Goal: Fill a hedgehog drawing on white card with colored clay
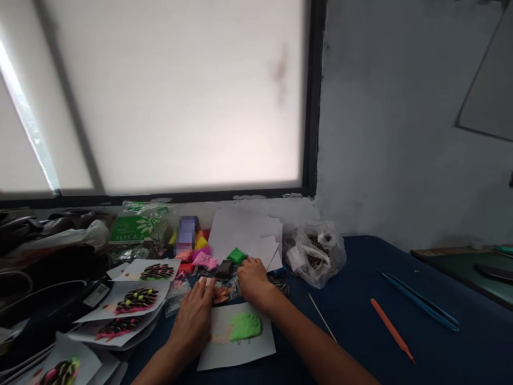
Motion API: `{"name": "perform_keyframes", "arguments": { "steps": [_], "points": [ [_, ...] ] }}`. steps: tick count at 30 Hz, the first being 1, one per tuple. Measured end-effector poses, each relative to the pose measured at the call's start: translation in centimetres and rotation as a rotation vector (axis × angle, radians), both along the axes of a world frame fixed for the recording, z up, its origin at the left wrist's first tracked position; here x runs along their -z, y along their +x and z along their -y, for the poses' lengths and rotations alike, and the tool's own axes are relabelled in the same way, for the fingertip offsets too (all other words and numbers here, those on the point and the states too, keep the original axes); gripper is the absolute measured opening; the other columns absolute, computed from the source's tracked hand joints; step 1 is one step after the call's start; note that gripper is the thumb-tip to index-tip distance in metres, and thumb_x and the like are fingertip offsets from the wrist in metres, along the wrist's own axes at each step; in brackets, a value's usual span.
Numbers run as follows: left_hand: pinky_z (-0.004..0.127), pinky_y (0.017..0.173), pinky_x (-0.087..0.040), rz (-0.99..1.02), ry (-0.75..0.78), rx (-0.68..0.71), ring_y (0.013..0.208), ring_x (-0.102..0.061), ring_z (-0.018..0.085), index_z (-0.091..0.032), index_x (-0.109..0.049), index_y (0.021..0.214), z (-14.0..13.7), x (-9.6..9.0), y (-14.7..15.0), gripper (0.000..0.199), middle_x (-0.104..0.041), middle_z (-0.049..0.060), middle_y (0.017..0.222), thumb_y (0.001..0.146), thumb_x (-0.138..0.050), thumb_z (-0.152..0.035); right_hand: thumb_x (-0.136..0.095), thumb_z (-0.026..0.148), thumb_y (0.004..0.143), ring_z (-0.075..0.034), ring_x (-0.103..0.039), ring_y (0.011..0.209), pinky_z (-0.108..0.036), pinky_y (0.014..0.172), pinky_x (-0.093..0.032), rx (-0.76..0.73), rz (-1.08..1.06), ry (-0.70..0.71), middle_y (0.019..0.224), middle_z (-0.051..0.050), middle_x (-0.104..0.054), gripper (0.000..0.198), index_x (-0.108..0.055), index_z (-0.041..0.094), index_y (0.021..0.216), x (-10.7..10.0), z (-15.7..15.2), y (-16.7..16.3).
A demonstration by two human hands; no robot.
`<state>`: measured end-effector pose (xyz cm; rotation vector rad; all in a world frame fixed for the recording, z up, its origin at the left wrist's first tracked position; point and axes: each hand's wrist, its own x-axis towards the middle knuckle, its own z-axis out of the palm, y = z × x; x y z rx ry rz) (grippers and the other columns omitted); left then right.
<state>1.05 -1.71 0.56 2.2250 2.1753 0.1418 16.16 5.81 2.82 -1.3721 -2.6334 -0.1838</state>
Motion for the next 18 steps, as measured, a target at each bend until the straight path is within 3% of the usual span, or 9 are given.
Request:
{"name": "perform_keyframes", "arguments": {
  "steps": [2,5,8,13,18],
  "points": [
    [0.045,0.117,-0.023,0.021,-0.053,-0.032,0.145,-0.022,0.032,-0.006,-0.028,0.151,0.3,0.1,0.0,0.095,-0.025,0.02,0.156,0.06,-0.055,0.002,-0.058,0.032,0.097,-0.023,-0.061,0.104,-0.043,0.087,-0.053,-0.022,-0.006,0.008,0.124,-0.01,-0.059,0.03,-0.058,0.017,0.122,-0.2,0.3,0.0],
    [0.039,0.118,-0.023,0.071,-0.059,0.023,0.146,-0.021,0.027,-0.008,-0.029,0.151,0.1,0.5,-0.1,0.089,-0.023,0.014,0.158,0.065,-0.051,0.002,-0.059,0.032,0.096,-0.023,-0.062,0.104,-0.044,0.087,-0.053,-0.121,-0.006,-0.005,0.123,-0.009,-0.059,0.029,-0.058,0.017,0.121,-0.4,1.0,-0.6],
    [0.045,0.119,-0.02,0.02,-0.012,0.038,0.147,-0.018,0.029,-0.013,-0.032,0.151,0.0,0.5,-0.2,0.085,-0.024,0.011,0.158,0.068,-0.049,0.001,-0.059,0.032,0.096,-0.023,-0.061,0.105,-0.044,0.089,-0.052,-0.174,0.001,-0.015,0.124,-0.009,-0.059,0.028,-0.059,0.017,0.121,-0.1,1.6,-1.3],
    [0.054,0.113,-0.026,-0.061,-0.003,-0.134,0.143,-0.025,0.037,-0.011,-0.037,0.149,0.5,-0.3,-0.6,0.07,-0.033,0.02,0.154,0.08,-0.036,0.003,-0.059,0.032,0.096,-0.023,-0.061,0.105,-0.044,0.089,-0.052,-0.081,-0.002,0.019,0.124,-0.009,-0.059,0.029,-0.059,0.017,0.121,0.1,1.5,-1.3],
    [0.051,0.112,-0.031,-0.011,-0.02,-0.112,0.143,-0.029,0.034,-0.013,-0.04,0.147,0.5,0.2,-1.1,0.068,-0.035,0.017,0.153,0.081,-0.033,0.005,-0.059,0.031,0.096,-0.023,-0.061,0.105,-0.044,0.089,-0.052,-0.063,-0.026,0.071,0.123,-0.009,-0.059,0.027,-0.059,0.017,0.12,-0.6,1.6,-1.9]
  ]
}}
